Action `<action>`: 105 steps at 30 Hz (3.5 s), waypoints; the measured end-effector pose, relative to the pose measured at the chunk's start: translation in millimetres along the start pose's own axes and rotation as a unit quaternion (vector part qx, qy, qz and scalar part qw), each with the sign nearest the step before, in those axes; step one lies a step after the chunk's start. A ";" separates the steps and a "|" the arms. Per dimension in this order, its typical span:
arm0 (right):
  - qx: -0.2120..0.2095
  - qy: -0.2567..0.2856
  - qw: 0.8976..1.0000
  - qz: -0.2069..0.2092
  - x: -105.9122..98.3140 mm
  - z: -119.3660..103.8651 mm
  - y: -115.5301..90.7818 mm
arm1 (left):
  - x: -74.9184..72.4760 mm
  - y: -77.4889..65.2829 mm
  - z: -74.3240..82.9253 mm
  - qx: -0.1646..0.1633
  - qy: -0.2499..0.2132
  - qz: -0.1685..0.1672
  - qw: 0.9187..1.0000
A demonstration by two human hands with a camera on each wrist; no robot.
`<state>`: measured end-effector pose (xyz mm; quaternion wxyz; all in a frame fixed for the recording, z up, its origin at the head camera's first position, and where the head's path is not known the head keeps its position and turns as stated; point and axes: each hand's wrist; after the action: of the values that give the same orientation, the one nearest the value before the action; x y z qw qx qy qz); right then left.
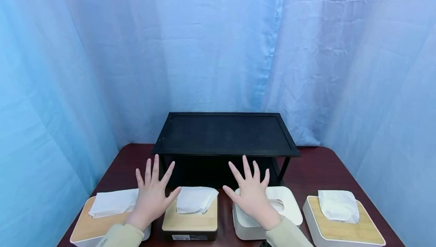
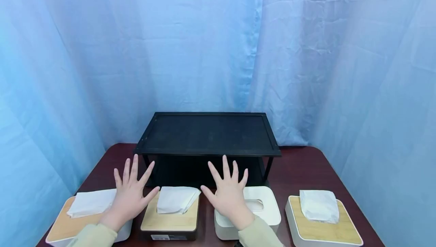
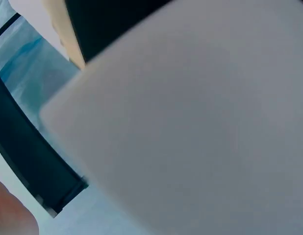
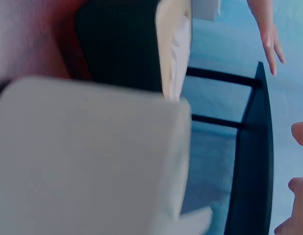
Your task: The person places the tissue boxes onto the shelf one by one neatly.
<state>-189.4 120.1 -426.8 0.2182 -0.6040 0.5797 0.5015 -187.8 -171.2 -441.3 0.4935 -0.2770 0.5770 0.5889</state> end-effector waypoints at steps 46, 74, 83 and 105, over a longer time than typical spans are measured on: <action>0.066 0.254 0.947 -0.184 105.9 -37.6 -36.7 | 59.8 -61.9 -4.4 -0.030 -0.214 -0.203 0.955; 0.059 0.174 0.982 -0.036 96.0 -48.6 10.5 | 56.0 -10.2 9.8 -0.091 -0.213 -0.099 0.968; 0.094 0.200 0.975 -0.005 114.5 -46.3 14.7 | 74.2 -7.8 -0.1 -0.096 -0.217 -0.081 0.968; 0.103 0.185 0.977 0.034 117.8 -45.7 23.7 | 83.3 4.0 0.4 -0.118 -0.218 -0.032 0.968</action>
<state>-215.6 19.3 -502.0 0.1508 -0.6407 0.6789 0.3255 -221.3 -148.4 -514.2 0.5898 -0.2171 0.3727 0.6827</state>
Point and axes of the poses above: each hand's wrist, its own y-axis towards the middle knuckle, its own x-axis out of the palm, z = x × y, and after that the axes turned 3 degrees about y, right-handed
